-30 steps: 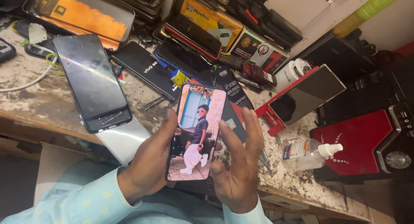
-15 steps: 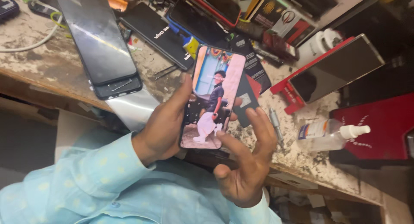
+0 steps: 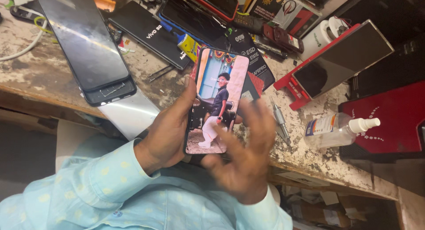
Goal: The person uses a screwdriver to remove screws from a disassembled smartphone, then picks up a separate phone to power it on and navigate the screen. The person returns to the disassembled phone and uses a prying tool to work along the edge of the device.
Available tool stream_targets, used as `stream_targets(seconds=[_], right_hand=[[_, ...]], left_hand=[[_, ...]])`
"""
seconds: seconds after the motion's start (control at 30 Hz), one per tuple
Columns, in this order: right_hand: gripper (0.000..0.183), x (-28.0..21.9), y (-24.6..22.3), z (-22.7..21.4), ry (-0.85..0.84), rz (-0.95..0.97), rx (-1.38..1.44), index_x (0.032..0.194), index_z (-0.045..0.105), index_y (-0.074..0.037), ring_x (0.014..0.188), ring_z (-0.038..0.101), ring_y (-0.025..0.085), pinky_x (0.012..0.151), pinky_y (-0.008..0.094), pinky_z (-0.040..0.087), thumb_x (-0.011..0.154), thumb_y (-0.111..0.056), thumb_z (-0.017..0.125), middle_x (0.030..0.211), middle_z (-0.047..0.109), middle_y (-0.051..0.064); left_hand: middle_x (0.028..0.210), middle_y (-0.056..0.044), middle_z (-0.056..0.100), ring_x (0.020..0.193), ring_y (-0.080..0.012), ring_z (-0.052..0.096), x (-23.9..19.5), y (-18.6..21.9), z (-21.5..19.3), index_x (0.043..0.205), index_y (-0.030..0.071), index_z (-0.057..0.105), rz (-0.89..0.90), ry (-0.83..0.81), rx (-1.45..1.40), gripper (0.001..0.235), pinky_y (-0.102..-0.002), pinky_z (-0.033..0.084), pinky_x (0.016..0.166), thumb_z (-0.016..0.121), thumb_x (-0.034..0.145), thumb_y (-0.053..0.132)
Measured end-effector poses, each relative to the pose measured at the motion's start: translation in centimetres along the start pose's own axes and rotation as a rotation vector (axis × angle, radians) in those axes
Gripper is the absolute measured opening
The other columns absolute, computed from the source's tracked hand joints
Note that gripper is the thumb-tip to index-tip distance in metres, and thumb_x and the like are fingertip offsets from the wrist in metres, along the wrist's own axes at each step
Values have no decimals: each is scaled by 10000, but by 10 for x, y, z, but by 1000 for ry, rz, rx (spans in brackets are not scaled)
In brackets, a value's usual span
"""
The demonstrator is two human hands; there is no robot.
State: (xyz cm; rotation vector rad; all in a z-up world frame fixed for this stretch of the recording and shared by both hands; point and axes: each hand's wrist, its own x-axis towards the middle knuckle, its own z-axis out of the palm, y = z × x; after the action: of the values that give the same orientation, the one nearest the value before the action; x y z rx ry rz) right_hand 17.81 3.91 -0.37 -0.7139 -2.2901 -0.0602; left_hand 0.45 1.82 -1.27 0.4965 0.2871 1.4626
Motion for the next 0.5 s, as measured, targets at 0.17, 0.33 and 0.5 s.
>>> stream_targets(seconds=[0.17,0.33,0.5], right_hand=[[571,-4,13,-14,105,175,94,1404,635,-117,1558,334,374,1302,495,266,1125,-575,439,1611,383,194],[460,-28,12,-8,239,379,563,1373,569,-3,1391,538,265,1199,399,447,1134,-396,557,1513,524,192],[416,-48,13,1,175,691,1055,1372,532,57,1099,618,205,969,356,531,1076,-236,538,1314,632,188]], left_hand=[[1388,-179,622,1186,-255,664,0,1,2,1579,84,374,-7,-57,100,682,-428,570,983,252,1082,535],[1401,-210,619,1175,-269,677,2,-2,1,1584,86,369,-12,-30,120,699,-417,576,980,236,1072,543],[1410,-215,611,1153,-268,680,6,-4,9,1566,43,394,-55,1,125,733,-429,592,965,224,1064,549]])
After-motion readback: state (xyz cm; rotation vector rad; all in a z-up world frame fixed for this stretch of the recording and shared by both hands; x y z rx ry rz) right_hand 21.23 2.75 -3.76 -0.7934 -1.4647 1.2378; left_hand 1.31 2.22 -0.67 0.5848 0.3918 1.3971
